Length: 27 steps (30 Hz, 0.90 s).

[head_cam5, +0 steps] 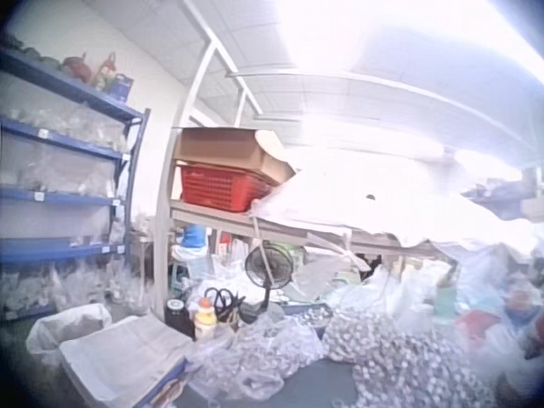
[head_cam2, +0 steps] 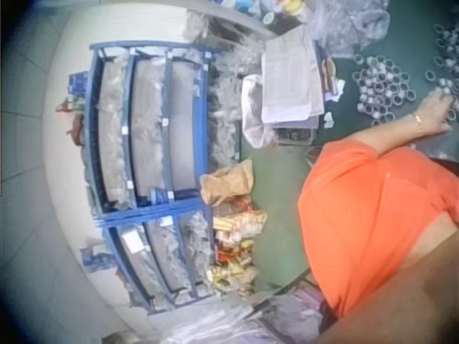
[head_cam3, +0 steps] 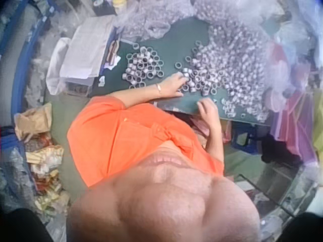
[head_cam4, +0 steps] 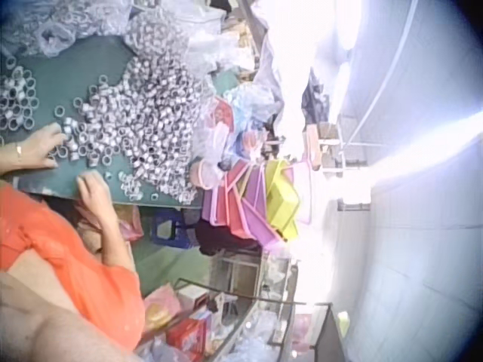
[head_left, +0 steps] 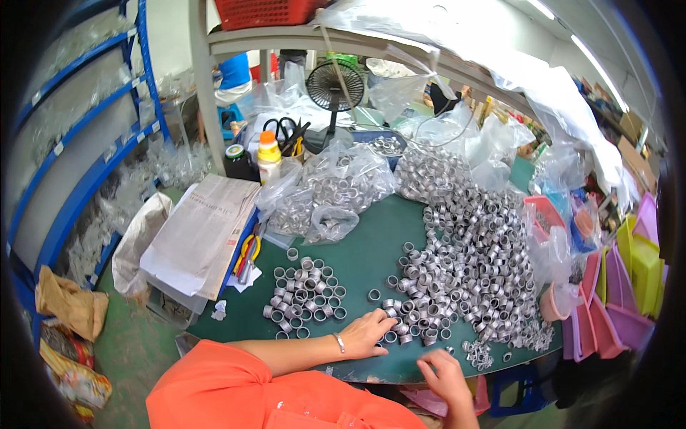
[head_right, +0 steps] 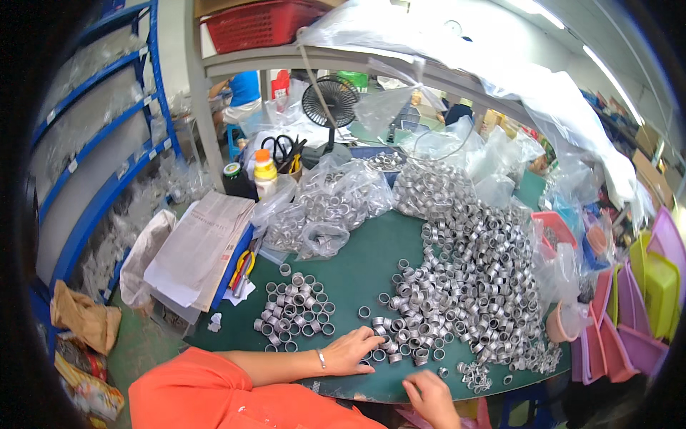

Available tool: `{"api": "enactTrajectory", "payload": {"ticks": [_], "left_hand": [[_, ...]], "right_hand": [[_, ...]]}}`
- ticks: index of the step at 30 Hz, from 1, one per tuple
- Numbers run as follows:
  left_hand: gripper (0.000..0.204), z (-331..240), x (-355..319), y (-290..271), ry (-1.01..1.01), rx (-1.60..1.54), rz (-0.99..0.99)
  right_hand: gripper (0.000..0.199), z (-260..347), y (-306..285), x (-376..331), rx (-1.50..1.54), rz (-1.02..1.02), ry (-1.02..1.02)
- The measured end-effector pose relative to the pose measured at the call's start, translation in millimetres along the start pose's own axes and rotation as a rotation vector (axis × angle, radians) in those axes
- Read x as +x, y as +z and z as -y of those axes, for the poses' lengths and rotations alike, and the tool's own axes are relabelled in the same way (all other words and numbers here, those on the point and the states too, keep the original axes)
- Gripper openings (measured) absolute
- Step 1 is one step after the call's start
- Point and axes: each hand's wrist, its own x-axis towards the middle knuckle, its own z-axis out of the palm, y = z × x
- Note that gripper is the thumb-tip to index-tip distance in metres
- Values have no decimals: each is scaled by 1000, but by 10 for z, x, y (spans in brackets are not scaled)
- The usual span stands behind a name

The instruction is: The person sorts metal fittings by hand, picking them up from a large pile and grouping them into smaller clusters on a green workbench.

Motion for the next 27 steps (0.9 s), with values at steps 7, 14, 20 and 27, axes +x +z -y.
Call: {"api": "enactTrajectory", "payload": {"ticks": [7,14,20,27], "left_hand": [[51,83,-102,112,-47,-59,-21],[46,150,-286,105,-10,-218,-180],[31,287,-158,339,97,-298,-414],[23,378,-239,373,309,-341,-642]], "right_hand": [[62,110,672,428,-313,-16,-163],[29,379,383,729,-235,-183,-218],[8,1409,-220,1389,-283,-397,-462],[8,3045,-679,1789,-296,-705,-1135]]}}
